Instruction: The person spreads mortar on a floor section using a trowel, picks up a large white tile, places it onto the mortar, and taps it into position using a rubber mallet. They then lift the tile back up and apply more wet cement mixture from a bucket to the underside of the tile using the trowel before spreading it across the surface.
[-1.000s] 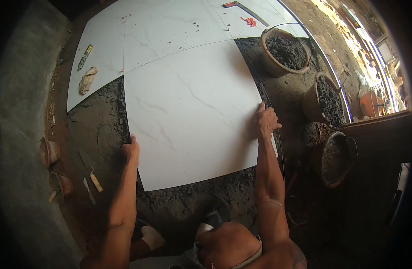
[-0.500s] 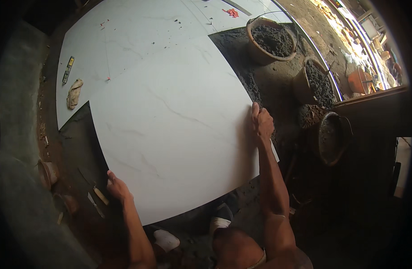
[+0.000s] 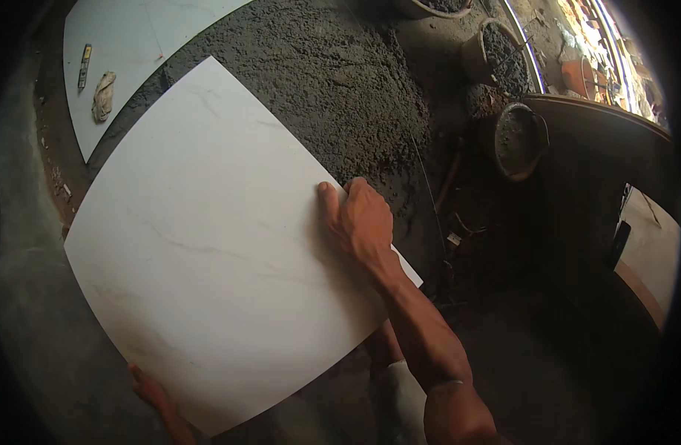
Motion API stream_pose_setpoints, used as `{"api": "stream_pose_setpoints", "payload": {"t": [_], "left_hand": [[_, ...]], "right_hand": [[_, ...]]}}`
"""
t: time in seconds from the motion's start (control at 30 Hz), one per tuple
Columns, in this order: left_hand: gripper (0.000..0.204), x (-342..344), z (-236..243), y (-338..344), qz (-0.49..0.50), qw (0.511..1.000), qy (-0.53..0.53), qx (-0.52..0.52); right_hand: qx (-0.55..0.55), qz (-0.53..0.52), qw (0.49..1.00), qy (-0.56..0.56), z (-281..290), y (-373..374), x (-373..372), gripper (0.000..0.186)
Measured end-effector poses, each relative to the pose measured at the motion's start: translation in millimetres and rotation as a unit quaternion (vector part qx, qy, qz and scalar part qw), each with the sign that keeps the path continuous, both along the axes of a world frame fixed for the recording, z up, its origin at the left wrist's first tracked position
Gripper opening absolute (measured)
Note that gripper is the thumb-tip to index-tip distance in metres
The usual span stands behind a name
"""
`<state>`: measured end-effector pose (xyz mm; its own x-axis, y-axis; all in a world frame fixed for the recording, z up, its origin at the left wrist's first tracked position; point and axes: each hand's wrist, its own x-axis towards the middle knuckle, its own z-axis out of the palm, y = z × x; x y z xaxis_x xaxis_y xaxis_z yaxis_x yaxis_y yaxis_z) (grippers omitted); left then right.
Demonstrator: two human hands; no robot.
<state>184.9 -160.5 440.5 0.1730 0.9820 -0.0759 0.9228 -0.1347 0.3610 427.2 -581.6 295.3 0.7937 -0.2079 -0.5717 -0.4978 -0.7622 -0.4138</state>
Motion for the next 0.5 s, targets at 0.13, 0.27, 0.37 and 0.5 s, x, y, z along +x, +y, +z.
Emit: {"api": "stream_pose_setpoints", "payload": {"t": [0.13, 0.27, 0.37, 0.5], "left_hand": [[0.065, -65, 88, -19, 0.003, 0.99, 0.128, -0.057], [0.065, -149, 109, -32, 0.024, 0.964, 0.263, -0.028], [0.064, -167, 101, -70, 0.065, 0.976, 0.206, 0.026], [0.065, -192, 118, -67, 0.051, 0.936, 0.309, -0.16]], "right_hand": [[-0.005, 0.059, 0.997, 0.05, 65, -8, -39, 0.047], [-0.032, 0.117, 0.982, 0.144, 102, -22, -77, 0.049], [-0.075, 0.143, 0.971, 0.177, 120, -34, -91, 0.047], [-0.117, 0.173, 0.961, 0.179, 150, -32, -89, 0.048]]}}
